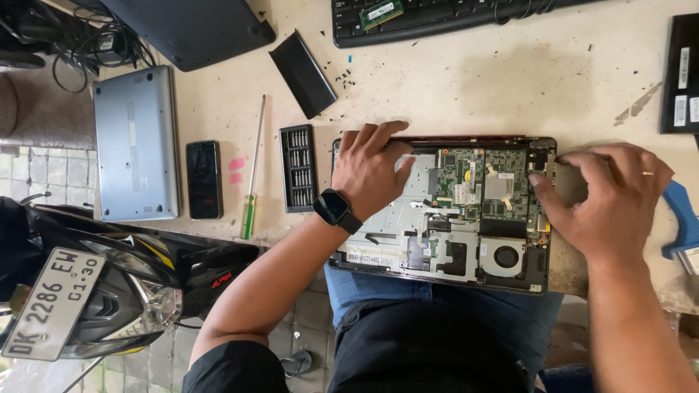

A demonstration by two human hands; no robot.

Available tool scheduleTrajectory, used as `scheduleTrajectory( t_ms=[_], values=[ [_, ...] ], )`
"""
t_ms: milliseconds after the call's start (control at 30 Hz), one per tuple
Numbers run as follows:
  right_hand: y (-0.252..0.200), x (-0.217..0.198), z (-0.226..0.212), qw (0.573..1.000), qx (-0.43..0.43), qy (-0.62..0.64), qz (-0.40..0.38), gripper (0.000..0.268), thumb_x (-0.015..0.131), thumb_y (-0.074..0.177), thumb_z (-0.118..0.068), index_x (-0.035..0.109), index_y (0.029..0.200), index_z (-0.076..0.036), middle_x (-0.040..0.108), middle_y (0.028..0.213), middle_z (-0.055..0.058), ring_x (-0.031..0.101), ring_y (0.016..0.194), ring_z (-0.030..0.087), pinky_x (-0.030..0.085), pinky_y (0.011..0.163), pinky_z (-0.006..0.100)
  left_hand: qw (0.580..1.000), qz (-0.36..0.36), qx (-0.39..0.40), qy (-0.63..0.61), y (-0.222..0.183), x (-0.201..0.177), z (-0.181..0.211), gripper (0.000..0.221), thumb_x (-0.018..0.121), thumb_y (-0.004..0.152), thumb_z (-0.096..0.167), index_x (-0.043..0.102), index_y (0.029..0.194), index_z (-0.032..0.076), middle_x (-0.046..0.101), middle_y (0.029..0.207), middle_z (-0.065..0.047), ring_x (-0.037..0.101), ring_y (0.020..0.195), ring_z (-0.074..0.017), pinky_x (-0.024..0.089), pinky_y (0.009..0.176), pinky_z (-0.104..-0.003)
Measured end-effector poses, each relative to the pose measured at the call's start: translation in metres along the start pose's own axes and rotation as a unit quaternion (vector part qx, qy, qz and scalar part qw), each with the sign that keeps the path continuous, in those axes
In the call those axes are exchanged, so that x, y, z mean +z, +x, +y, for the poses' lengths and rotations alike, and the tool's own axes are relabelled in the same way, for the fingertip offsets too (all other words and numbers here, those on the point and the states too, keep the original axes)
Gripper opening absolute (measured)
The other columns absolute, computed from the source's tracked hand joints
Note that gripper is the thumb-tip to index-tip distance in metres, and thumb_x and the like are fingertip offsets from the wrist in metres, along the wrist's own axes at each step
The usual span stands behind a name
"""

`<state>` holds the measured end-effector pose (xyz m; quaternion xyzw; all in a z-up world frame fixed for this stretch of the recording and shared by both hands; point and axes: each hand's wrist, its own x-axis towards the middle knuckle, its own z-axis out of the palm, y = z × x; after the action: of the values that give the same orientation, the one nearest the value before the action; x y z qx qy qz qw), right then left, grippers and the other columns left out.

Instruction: The person is unscrewing internal components and disconnecting ribbon cables from a laptop motherboard during a repair process.

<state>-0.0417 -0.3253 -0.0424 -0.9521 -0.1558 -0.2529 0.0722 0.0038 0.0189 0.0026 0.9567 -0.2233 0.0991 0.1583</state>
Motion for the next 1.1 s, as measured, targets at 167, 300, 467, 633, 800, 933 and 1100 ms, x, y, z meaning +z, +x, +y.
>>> scheduleTrajectory(
  t_ms=[167,300,467,633,800,933,1100],
  values=[
    [0.001,0.0,0.0,1.0,0.003,0.007,-0.003,0.054,0.07,0.107,-0.064,0.079,0.107,-0.011,0.071,0.12,0.004,0.064,0.12,0.023,0.036,0.116,0.042,1.0,-0.007,-0.003,-0.015,-0.002,-0.002,-0.005,0.017,0.069,0.093,0.031,0.076,0.098,0.016,0.064,0.13,-0.002,0.063,0.109,-0.0298,0.05,0.089,-0.052],
    [0.005,-0.005,-0.004,1.0,-0.001,0.001,0.001,0.05,0.071,0.108,-0.06,0.08,0.105,-0.011,0.071,0.117,0.003,0.068,0.119,0.021,0.036,0.116,0.041,0.998,0.02,0.046,-0.032,0.001,-0.008,-0.013,0.009,0.068,0.096,0.018,0.074,0.09,0.018,0.065,0.13,-0.002,0.065,0.105,-0.0307,0.052,0.085,-0.05],
    [-0.001,-0.002,-0.001,1.0,0.011,0.007,-0.017,0.051,0.071,0.107,-0.061,0.081,0.106,-0.011,0.071,0.118,0.003,0.067,0.121,0.021,0.035,0.117,0.042,0.995,0.013,0.092,-0.029,0.014,-0.006,-0.025,0.011,0.073,0.09,0.01,0.076,0.087,0.02,0.067,0.131,-0.002,0.065,0.108,-0.0267,0.054,0.089,-0.05],
    [0.001,-0.001,0.0,1.0,0.005,0.016,-0.001,0.046,0.076,0.105,-0.056,0.08,0.106,-0.01,0.069,0.118,0.005,0.067,0.121,0.023,0.036,0.116,0.042,0.986,0.038,0.157,-0.047,0.026,-0.005,-0.036,0.022,0.077,0.085,0.005,0.071,0.075,0.023,0.067,0.129,-0.003,0.062,0.109,-0.0309,0.051,0.086,-0.051],
    [0.002,-0.004,-0.002,0.999,0.011,0.035,-0.007,0.044,0.079,0.102,-0.053,0.079,0.107,-0.01,0.068,0.12,0.006,0.064,0.119,0.025,0.038,0.111,0.046,0.969,0.019,0.243,0.039,0.028,-0.006,-0.038,0.018,0.078,0.085,0.004,0.076,0.085,0.022,0.064,0.135,-0.001,0.061,0.109,-0.0267,0.049,0.095,-0.052],
    [0.001,0.0,0.0,1.0,0.007,0.024,-0.002,0.046,0.076,0.103,-0.056,0.08,0.107,-0.01,0.07,0.12,0.005,0.066,0.12,0.024,0.037,0.114,0.046,0.966,-0.022,0.253,0.044,0.03,-0.008,-0.037,0.022,0.071,0.088,0.003,0.076,0.088,0.024,0.061,0.138,-0.001,0.059,0.113,-0.027,0.049,0.094,-0.05],
    [0.0,0.001,0.0,1.0,0.011,0.025,-0.016,0.049,0.071,0.104,-0.058,0.078,0.108,-0.009,0.07,0.121,0.006,0.064,0.12,0.024,0.038,0.116,0.048,0.97,-0.015,0.243,0.02,0.027,-0.003,-0.035,0.016,0.072,0.09,0.002,0.075,0.089,0.017,0.06,0.14,-0.003,0.059,0.114,-0.0285,0.05,0.097,-0.051]
  ],
)
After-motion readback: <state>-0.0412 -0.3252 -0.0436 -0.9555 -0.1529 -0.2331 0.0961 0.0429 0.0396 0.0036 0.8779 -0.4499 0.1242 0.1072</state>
